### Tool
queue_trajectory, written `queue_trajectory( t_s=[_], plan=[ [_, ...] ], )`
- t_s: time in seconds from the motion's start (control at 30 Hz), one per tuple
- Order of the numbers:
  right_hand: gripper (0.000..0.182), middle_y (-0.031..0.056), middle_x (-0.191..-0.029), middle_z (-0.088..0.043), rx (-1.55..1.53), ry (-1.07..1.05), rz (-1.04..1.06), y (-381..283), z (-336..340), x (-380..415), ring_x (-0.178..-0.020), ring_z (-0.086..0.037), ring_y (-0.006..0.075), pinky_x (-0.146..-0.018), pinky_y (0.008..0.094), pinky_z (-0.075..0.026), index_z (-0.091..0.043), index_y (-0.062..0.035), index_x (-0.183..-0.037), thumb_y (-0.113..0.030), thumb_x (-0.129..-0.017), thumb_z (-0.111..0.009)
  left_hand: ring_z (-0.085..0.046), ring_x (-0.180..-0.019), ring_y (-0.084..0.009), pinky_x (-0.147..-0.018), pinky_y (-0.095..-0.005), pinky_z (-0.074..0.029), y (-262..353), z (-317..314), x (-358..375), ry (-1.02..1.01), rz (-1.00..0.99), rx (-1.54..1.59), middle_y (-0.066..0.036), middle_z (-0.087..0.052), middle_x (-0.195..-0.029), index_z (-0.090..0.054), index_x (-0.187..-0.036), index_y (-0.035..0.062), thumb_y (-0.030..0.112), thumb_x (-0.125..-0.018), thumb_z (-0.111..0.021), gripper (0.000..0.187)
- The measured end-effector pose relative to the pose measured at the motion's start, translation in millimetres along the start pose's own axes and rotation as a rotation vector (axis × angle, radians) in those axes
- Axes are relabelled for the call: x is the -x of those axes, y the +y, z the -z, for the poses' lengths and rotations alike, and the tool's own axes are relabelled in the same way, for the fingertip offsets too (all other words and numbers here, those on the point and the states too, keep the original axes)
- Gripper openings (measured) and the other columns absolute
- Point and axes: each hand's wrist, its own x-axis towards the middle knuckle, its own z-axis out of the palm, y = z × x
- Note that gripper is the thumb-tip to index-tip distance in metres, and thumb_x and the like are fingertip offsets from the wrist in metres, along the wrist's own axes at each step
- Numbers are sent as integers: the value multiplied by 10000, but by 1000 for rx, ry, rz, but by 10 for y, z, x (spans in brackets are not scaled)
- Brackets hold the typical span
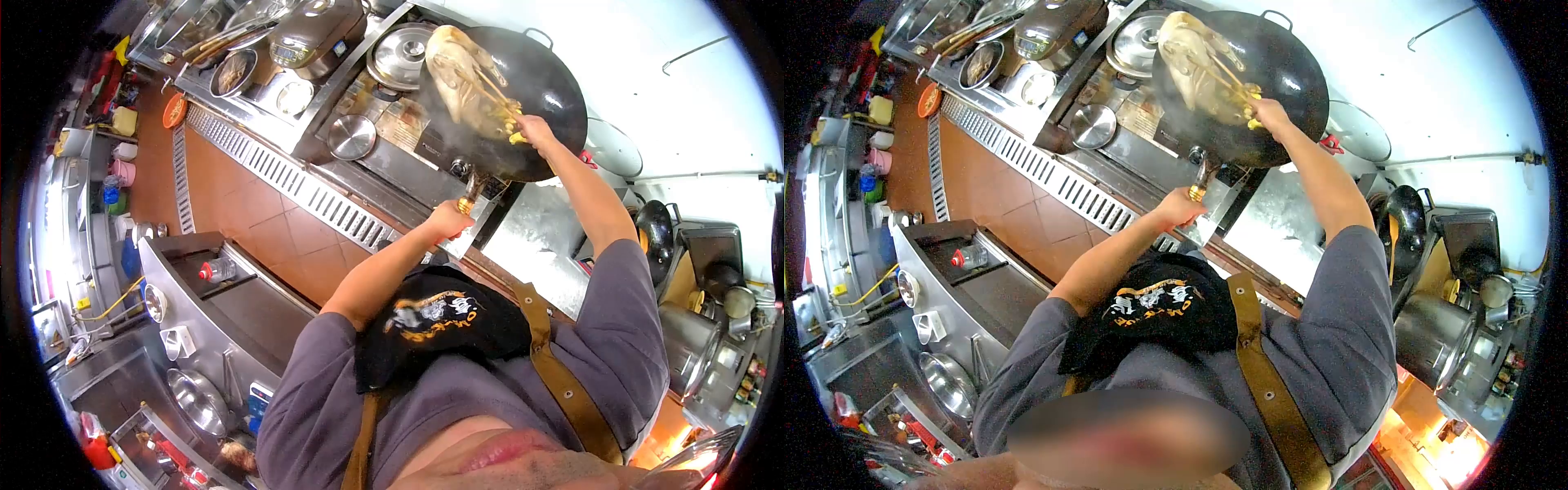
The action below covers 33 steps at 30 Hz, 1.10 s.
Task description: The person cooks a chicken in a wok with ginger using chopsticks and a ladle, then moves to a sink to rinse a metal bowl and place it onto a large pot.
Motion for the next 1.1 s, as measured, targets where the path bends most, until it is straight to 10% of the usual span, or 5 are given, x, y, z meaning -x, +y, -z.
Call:
queue_trajectory(
  t_s=[0.23, 0.37, 1.1],
  plan=[
    [386, -63, -535, -385, -134, 126, 49, 175, -72, -122, -461, -335, 73, -446, 257, -249, -541, -137, -685, -449, -910, -566, -609, -528, -308, -527, -397, -482, 67, 204, 24, 258, -194, -470, -177, -606, -607, -595, -820, -43, 199, -720, -634, 265],
    [367, -54, -562, -407, -223, 156, 31, 223, -58, -152, -489, -355, 73, -464, 254, -270, -542, -132, -695, -422, -919, -568, -637, -890, -427, -804, -458, -497, 257, 406, 116, 308, -112, -595, -283, -650, -902, -655, -907, -38, 208, -698, -593, 328],
    [424, 22, -644, -538, -264, 270, 74, 199, -123, -213, -599, -474, 139, -577, 309, -370, -626, -24, -726, -414, -890, -598, -613, -955, -438, -846, -478, -482, 225, 480, 75, 302, -79, -654, -287, -644, -957, -634, -945, -37, 179, -751, -572, 297]
  ],
)
